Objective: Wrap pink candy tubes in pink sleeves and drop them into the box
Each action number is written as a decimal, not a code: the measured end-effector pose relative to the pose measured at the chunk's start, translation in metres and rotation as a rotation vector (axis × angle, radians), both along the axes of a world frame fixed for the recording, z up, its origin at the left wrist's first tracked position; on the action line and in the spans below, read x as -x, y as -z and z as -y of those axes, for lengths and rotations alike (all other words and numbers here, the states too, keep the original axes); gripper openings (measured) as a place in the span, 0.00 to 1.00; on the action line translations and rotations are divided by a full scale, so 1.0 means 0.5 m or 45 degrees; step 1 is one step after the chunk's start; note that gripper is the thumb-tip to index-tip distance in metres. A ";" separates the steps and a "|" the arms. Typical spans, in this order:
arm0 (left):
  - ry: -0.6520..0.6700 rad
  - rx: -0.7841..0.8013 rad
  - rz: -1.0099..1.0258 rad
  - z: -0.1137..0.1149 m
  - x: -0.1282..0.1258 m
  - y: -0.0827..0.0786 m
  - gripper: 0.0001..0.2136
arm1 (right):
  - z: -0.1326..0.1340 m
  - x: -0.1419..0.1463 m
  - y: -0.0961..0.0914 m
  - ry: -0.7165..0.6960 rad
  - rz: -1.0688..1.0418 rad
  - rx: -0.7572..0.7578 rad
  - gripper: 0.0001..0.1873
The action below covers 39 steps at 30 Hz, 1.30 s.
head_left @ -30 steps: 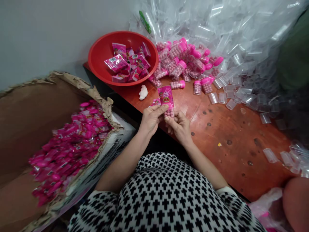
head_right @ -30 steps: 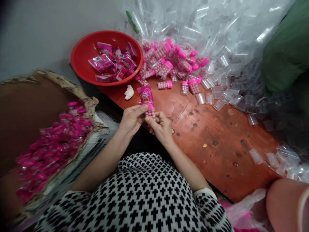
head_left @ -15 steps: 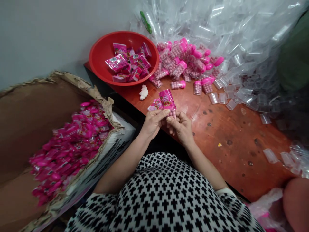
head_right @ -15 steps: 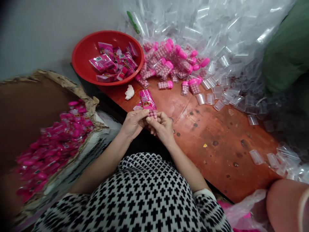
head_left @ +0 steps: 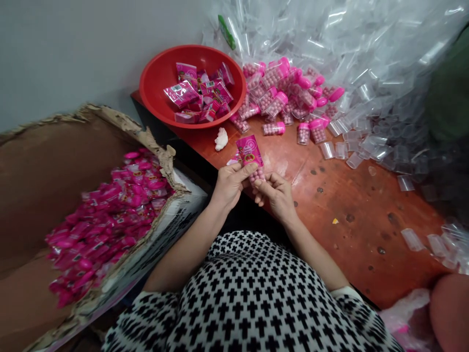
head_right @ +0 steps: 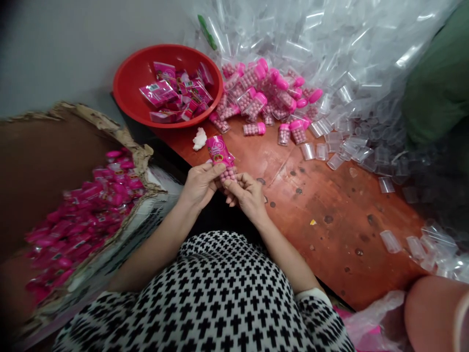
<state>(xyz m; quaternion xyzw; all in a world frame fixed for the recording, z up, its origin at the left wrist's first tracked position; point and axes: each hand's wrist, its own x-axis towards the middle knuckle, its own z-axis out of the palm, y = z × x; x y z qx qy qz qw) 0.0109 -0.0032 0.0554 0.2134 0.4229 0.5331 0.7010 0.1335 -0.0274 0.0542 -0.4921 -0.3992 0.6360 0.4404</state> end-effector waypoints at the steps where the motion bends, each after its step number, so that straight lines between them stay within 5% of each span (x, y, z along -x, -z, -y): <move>1: -0.005 0.001 -0.032 0.002 -0.003 0.001 0.16 | 0.001 0.002 0.001 0.023 0.036 -0.031 0.15; 6: -0.029 -0.005 -0.078 0.021 -0.012 0.005 0.14 | 0.000 0.005 0.014 0.069 0.032 -0.104 0.16; 15: 0.202 -0.016 0.121 0.045 0.008 0.006 0.13 | -0.037 -0.005 0.014 -0.211 -0.207 -0.024 0.29; 17: 0.042 -0.015 0.116 0.053 0.028 -0.006 0.12 | -0.041 -0.001 0.002 -0.245 -0.191 -0.039 0.28; 19: -0.313 -0.055 0.109 0.060 0.058 -0.022 0.15 | -0.044 -0.004 -0.007 -0.251 -0.186 -0.052 0.28; 22: -0.797 -0.134 0.044 0.062 0.102 -0.032 0.31 | -0.049 -0.019 -0.009 -0.167 -0.144 -0.064 0.26; 23: -0.773 -0.130 0.003 0.058 0.112 -0.026 0.33 | -0.051 -0.024 -0.007 -0.130 -0.112 -0.067 0.25; 25: -0.703 -0.178 -0.250 0.042 0.118 0.000 0.33 | -0.055 -0.033 -0.001 -0.077 -0.038 -0.071 0.23; 31: -0.050 -0.721 -1.724 -0.034 0.075 0.107 0.15 | -0.057 -0.028 0.003 -0.134 0.113 -0.081 0.21; 34: -0.022 -0.786 -1.915 -0.052 0.064 0.138 0.12 | -0.061 -0.028 0.002 -0.176 0.153 -0.086 0.21; 39: -0.234 -0.875 -1.816 -0.052 0.063 0.154 0.13 | -0.091 -0.019 0.024 -0.068 0.213 -0.156 0.20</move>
